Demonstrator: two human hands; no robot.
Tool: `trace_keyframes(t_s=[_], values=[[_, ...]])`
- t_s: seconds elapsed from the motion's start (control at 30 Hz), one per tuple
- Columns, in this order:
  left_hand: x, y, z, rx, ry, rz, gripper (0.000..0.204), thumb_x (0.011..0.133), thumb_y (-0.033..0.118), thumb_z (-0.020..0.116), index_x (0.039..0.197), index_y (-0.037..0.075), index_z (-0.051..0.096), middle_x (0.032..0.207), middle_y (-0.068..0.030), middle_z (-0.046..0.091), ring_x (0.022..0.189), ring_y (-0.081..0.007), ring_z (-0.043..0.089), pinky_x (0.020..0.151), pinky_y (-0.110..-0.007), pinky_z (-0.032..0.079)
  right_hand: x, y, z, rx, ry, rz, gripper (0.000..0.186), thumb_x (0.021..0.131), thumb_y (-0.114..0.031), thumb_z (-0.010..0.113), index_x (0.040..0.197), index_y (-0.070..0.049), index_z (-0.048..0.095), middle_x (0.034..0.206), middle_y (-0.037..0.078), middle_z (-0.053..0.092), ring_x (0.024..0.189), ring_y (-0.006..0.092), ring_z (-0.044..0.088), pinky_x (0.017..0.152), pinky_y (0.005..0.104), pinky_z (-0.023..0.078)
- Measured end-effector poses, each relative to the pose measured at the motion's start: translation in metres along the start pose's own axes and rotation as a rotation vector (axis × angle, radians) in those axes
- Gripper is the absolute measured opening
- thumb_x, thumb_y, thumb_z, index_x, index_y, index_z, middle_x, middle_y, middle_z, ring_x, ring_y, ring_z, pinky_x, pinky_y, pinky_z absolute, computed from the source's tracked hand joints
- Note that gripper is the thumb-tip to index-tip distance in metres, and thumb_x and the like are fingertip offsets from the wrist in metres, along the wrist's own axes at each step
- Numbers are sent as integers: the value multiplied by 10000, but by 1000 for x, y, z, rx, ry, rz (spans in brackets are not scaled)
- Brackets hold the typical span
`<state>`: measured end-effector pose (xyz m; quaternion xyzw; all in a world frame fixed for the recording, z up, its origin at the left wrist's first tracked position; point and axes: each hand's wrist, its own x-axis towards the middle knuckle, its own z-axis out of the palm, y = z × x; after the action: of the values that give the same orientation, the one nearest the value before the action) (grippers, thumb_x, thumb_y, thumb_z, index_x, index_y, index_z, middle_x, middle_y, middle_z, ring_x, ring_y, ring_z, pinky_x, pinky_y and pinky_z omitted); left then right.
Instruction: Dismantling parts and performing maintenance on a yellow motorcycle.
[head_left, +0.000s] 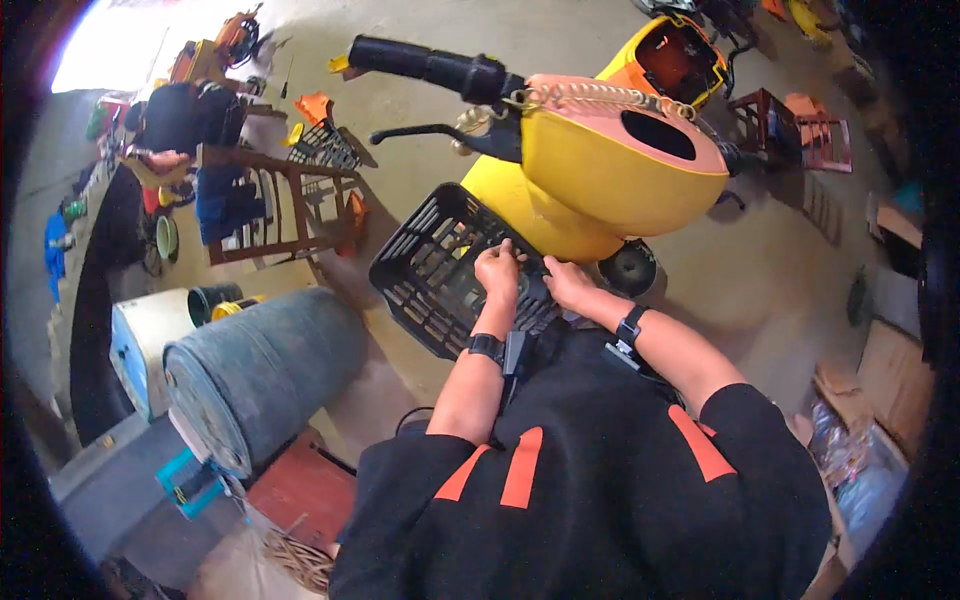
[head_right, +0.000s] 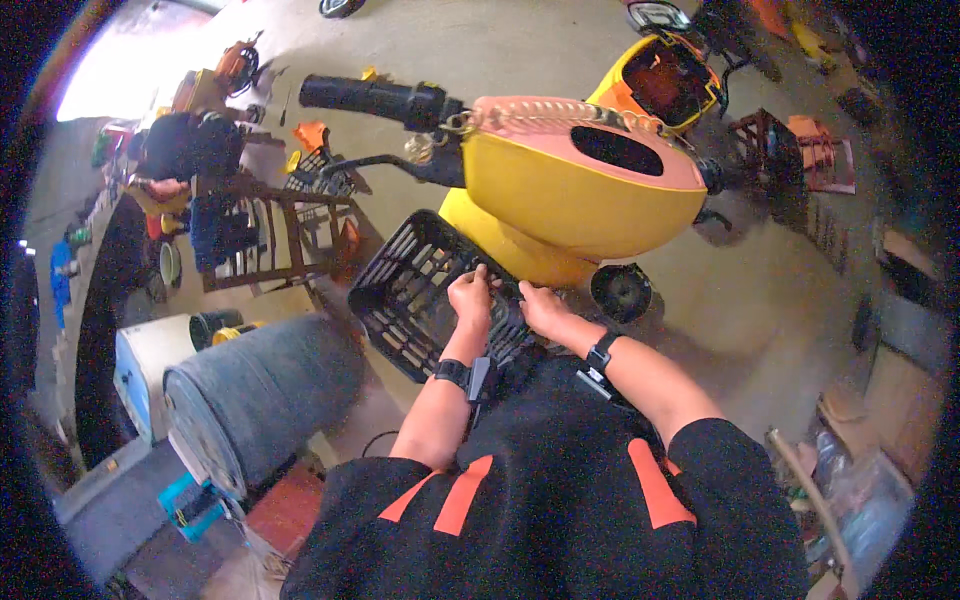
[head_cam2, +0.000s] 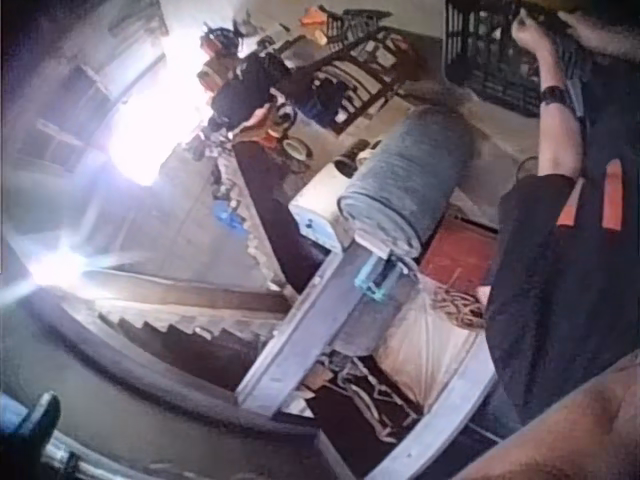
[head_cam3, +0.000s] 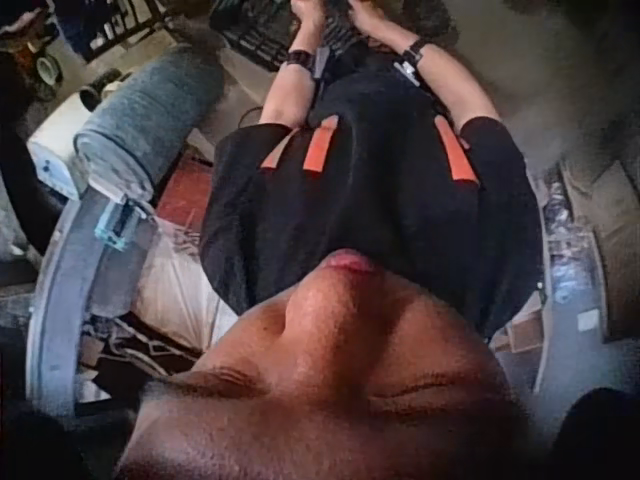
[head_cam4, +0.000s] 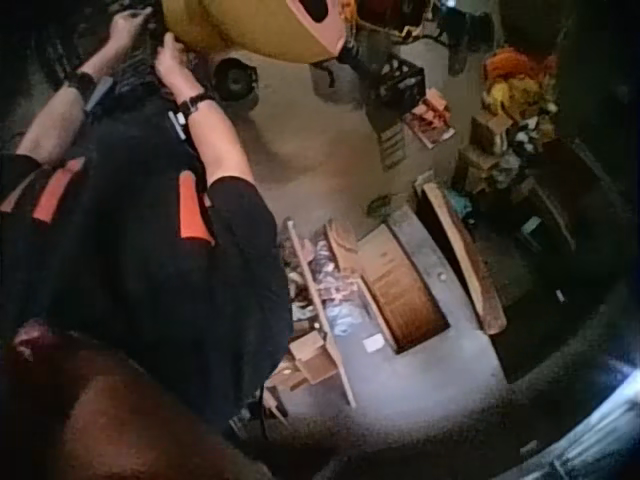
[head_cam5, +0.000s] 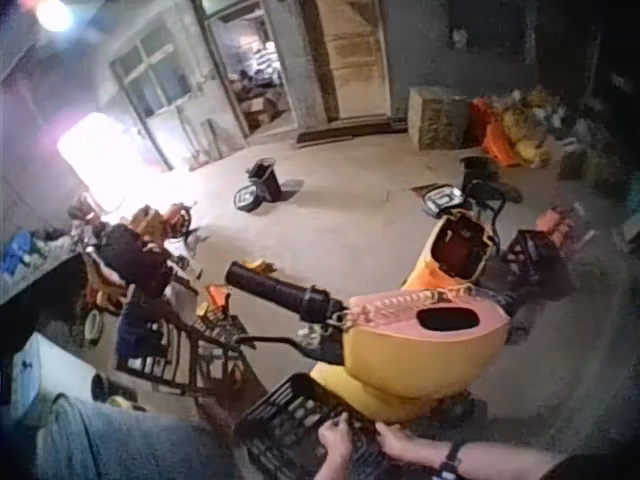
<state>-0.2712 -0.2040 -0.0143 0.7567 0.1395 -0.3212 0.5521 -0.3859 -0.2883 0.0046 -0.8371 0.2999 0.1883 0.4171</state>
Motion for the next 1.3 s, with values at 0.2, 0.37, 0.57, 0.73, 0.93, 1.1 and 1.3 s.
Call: trace_keyframes(t_s=[0.2, 0.37, 0.57, 0.73, 0.93, 1.1, 1.3], values=[[4, 1, -6, -145, -78, -167, 318, 880, 235, 547, 771, -62, 581, 676, -117, 622, 536, -160, 600, 447, -256, 435, 0, -8, 0, -104, -31, 40, 253, 837, -211, 517, 1005, -43, 429, 894, 263, 577, 887, 444, 542, 751, 519, 430], [11, -6, -7, -206, -166, -209, 376, 910, 309, 482, 785, -36, 564, 681, -104, 612, 508, -159, 576, 432, -261, 425, 0, -3, 2, -78, -17, 9, 263, 834, -220, 527, 1003, -46, 427, 897, 269, 572, 894, 444, 538, 756, 510, 426], [11, -11, -7, -23, -80, -22, 374, 894, 308, 510, 747, -27, 585, 613, -82, 606, 506, -151, 571, 462, -294, 442, 2, -3, 2, -68, -18, -37, 270, 820, -199, 549, 1001, -42, 425, 883, 276, 566, 890, 447, 533, 753, 507, 421], [-15, 23, -12, 418, 43, 321, 298, 826, 245, 595, 699, -24, 611, 594, -119, 612, 526, -186, 604, 516, -322, 467, 3, 4, 4, -60, -6, -54, 270, 816, -192, 554, 997, -37, 426, 877, 277, 565, 881, 458, 528, 746, 511, 420], [-3, 7, -13, 383, 78, 271, 236, 776, 234, 639, 730, 2, 637, 688, -169, 624, 676, -307, 622, 643, -379, 471, 3, 3, 4, -66, 0, -68, 279, 818, -204, 554, 1002, -36, 429, 878, 280, 570, 880, 454, 535, 745, 510, 427], [-3, 0, -11, 549, 195, 478, 185, 755, 194, 656, 792, 13, 645, 738, -186, 625, 712, -338, 614, 662, -392, 477, 5, 5, 7, -69, -5, -45, 284, 812, -208, 559, 1002, -37, 438, 883, 281, 570, 887, 452, 534, 745, 508, 425], [-5, 4, -11, 568, 158, 424, 177, 757, 202, 659, 793, 28, 650, 753, -186, 627, 736, -326, 617, 672, -390, 475, 2, 0, 4, -51, -1, -52, 281, 807, -211, 560, 987, -32, 440, 885, 277, 573, 886, 447, 536, 756, 505, 422]])
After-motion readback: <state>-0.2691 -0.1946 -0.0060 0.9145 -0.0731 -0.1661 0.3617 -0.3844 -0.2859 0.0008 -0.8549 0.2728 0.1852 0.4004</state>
